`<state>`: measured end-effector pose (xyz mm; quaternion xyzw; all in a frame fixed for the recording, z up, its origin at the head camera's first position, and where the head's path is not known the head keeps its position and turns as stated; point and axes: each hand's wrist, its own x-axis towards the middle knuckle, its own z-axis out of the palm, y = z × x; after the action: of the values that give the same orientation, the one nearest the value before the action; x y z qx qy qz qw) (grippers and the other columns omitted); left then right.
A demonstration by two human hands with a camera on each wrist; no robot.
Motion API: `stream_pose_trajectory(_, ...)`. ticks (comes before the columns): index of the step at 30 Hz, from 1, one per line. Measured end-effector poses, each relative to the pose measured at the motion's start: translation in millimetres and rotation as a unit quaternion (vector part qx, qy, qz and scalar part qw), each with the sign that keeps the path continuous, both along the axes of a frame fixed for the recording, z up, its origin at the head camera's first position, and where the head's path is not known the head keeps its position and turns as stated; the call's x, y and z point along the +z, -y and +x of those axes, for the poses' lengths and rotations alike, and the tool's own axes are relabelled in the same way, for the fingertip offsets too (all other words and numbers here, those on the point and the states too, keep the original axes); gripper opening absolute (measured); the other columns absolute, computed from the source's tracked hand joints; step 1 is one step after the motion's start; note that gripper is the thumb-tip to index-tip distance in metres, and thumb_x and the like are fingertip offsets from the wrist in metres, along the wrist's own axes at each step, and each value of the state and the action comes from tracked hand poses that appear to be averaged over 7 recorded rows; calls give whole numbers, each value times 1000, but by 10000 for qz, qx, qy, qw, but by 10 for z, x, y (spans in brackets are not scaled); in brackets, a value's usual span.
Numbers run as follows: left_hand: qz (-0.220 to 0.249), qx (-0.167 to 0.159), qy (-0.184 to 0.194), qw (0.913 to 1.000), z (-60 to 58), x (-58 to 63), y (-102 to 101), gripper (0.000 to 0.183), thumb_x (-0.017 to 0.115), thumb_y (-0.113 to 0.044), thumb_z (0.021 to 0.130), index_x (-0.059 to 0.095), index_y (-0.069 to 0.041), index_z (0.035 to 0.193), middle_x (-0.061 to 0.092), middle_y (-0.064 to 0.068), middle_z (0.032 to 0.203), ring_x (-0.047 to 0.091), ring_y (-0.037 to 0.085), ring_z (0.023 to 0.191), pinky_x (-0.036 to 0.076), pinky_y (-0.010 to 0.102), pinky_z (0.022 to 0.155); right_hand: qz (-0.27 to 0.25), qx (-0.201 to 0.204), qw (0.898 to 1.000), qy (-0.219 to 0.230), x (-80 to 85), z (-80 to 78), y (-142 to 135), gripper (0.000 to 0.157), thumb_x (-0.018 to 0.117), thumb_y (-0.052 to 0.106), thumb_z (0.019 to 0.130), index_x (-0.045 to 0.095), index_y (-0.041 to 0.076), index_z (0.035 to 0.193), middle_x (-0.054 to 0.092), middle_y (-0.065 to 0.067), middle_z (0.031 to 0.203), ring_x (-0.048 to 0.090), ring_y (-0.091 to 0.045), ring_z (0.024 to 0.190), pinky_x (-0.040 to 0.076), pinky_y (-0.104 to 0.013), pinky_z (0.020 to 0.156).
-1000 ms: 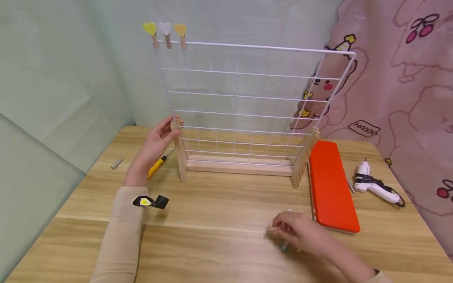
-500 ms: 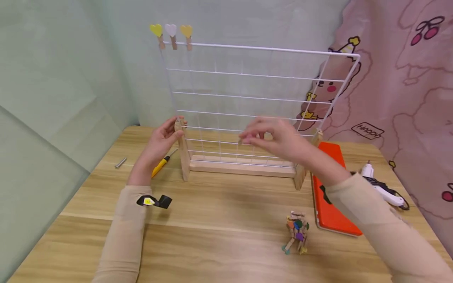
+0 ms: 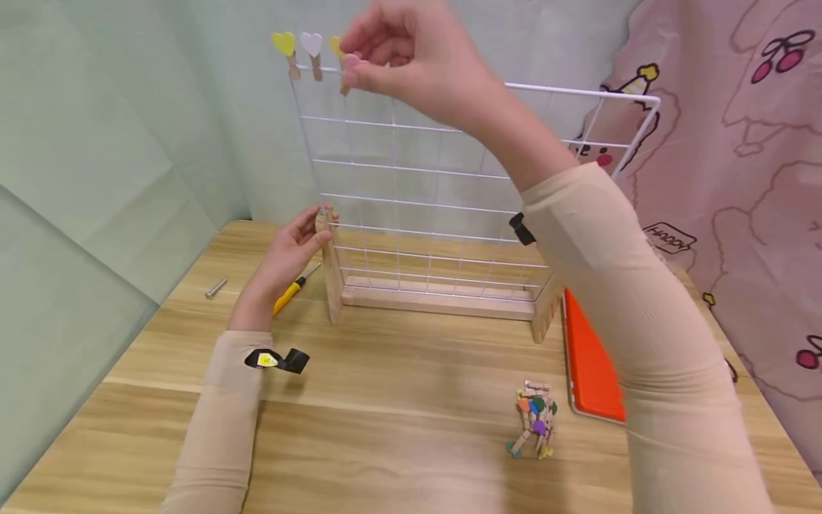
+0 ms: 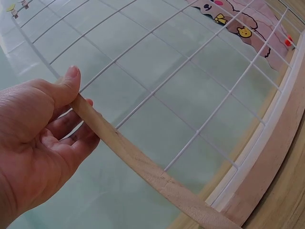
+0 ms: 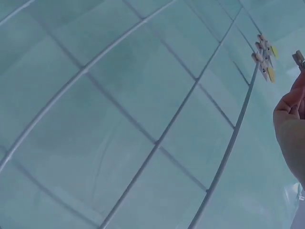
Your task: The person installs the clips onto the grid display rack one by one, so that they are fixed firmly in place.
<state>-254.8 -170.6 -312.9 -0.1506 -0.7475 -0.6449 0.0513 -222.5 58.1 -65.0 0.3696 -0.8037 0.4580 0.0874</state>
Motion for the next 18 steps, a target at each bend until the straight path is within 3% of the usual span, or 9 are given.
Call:
stream_pose_trajectory(3, 43, -4, 30, 10000, -1, -5, -11, 55, 56, -30, 83, 35, -19, 133, 34, 2, 137, 31, 13, 125, 31, 33, 99, -550, -172, 9977, 356, 52, -56, 12, 32, 68, 14, 70, 61, 2, 99, 61, -10, 95, 55, -20, 84, 45, -18, 79)
stream_pose_trajectory(8, 50, 19, 37, 10000, -6, -17, -29, 56, 56, -32, 82, 35, -18, 133, 33, 3, 138, 30, 14, 125, 31, 33, 99, -1371, -221, 9846, 1059, 87, -184, -63, 39, 69, 9, 67, 59, 1, 103, 59, -10, 100, 54, -20, 93, 44, -20, 84)
stream_pose_trajectory(11, 23, 41, 80, 10000, -3, -18, -32, 57, 57, -32, 82, 35, -19, 133, 32, 3, 138, 29, 14, 126, 30, 33, 100, -1477, -315, 9810, 1217, 81, -256, -101, 38, 71, 9, 65, 60, 0, 101, 60, -10, 98, 55, -20, 92, 44, -19, 82)
stream_pose_trajectory(18, 96, -46, 223, 9997, 70, 56, -57, 56, 56, -26, 84, 33, -16, 134, 31, 5, 139, 27, 16, 127, 28, 34, 101, -1009, -580, 9885, 961, 79, -365, -108, 30, 63, 21, 74, 63, 8, 101, 60, -6, 98, 52, -18, 89, 39, -23, 76)
